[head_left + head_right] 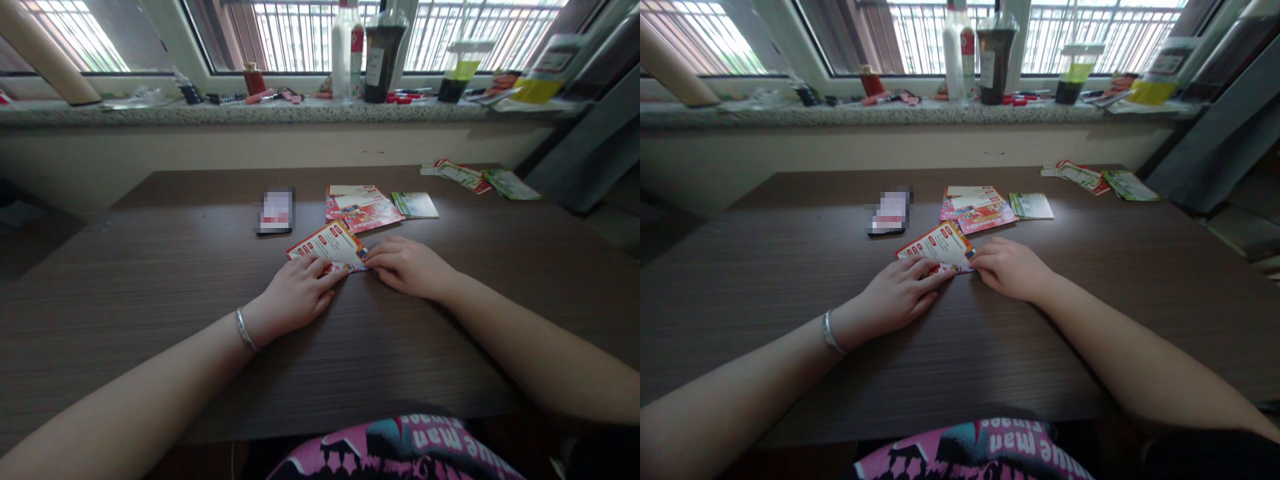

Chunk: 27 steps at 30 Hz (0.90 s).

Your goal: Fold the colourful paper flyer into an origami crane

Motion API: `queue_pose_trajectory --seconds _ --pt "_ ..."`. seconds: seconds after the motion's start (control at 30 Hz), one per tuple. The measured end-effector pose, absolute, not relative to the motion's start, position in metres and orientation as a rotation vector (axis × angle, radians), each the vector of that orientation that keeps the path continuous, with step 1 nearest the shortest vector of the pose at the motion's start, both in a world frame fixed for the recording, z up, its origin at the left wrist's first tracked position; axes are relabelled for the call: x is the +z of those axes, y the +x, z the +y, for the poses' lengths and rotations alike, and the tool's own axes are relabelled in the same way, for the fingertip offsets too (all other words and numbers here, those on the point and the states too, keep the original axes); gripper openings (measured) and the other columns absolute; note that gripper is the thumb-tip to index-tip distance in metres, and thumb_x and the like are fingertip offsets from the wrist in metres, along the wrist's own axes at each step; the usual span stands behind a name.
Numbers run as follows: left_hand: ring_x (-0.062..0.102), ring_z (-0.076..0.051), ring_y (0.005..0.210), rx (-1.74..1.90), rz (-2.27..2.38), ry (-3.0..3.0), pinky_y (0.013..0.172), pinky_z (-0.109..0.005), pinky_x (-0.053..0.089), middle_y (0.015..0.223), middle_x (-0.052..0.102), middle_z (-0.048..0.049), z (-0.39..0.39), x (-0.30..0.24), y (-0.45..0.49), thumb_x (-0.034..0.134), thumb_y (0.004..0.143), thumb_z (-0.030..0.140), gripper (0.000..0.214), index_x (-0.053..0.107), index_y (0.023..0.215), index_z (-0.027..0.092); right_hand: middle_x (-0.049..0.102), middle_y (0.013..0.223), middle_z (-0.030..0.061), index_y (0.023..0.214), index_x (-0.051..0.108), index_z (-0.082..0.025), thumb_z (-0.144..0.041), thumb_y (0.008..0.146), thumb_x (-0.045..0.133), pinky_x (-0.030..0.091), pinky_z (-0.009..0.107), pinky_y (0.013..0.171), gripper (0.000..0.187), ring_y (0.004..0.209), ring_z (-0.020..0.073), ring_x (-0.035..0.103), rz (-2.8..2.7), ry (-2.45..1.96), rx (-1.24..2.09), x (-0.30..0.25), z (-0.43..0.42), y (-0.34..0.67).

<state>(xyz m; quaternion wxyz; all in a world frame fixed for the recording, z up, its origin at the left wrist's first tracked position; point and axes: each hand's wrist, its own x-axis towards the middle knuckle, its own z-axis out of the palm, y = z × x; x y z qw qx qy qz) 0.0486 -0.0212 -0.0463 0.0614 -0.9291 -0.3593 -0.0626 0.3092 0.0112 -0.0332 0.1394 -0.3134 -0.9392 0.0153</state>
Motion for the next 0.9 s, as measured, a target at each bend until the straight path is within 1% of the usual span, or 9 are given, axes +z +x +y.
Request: queue_pose_trajectory --seconds 0.1,0.33,0.5,0.63,0.77,0.9 --pt "0.05 -0.025 0.115 -0.182 -1.076 -2.808 0.103 -0.043 0.04 0.124 0.056 -0.0099 -0.02 -0.045 0.049 0.042 0.097 0.032 0.042 0.049 0.137 0.026 0.07 0.109 0.0106 0.109 0.071 -0.015 -0.019 0.089 0.051 0.048 0.038 0.092 0.028 0.101 0.0224 0.061 -2.765 -0.825 0.05 -0.04 0.007 0.302" --pt "0.049 -0.026 0.115 -0.148 -1.05 -2.798 0.102 -0.043 0.041 0.123 0.056 -0.0104 -0.019 -0.043 0.049 0.041 0.097 0.034 0.042 0.048 0.138 0.025 0.07 0.107 0.0104 0.11 0.07 -0.015 -0.018 0.089 0.052 0.049 0.038 0.091 0.028 0.098 0.0218 0.06 -2.731 -0.87 0.122 -0.045 0.009 0.298" --pt "0.05 -0.026 0.111 -0.124 -1.021 -2.783 0.099 -0.044 0.042 0.121 0.057 -0.0112 -0.019 -0.043 0.051 0.039 0.097 0.032 0.044 0.047 0.14 0.024 0.068 0.104 0.0115 0.108 0.071 -0.016 -0.022 0.091 0.05 0.049 0.038 0.085 0.028 0.093 0.0232 0.058 -2.783 -0.918 -0.052 -0.044 0.004 0.291" --pt "0.051 -0.026 0.108 -0.103 -1.019 -2.777 0.097 -0.044 0.043 0.118 0.058 -0.0111 -0.019 -0.042 0.053 0.038 0.098 0.032 0.044 0.045 0.141 0.027 0.067 0.104 0.0127 0.104 0.071 -0.014 -0.021 0.091 0.05 0.05 0.037 0.084 0.026 0.093 0.0236 0.058 -2.826 -0.904 -0.148 -0.043 0.001 0.287" --pt "0.051 -0.027 0.108 -0.101 -1.034 -2.775 0.096 -0.044 0.044 0.117 0.057 -0.0107 -0.019 -0.04 0.053 0.038 0.097 0.031 0.043 0.047 0.139 0.028 0.068 0.105 0.0126 0.103 0.071 -0.014 -0.02 0.092 0.047 0.05 0.036 0.083 0.027 0.092 0.0228 0.059 -2.829 -0.886 -0.157 -0.042 0.001 0.285" --pt "0.052 -0.027 0.111 -0.084 -1.043 -2.788 0.095 -0.043 0.046 0.12 0.056 -0.0117 -0.019 -0.037 0.053 0.045 0.094 0.028 0.045 0.048 0.138 0.026 0.068 0.105 0.0129 0.101 0.072 -0.014 -0.02 0.091 0.048 0.05 0.036 0.084 0.026 0.092 0.0221 0.06 -2.82 -0.905 -0.137 -0.041 0.001 0.284"
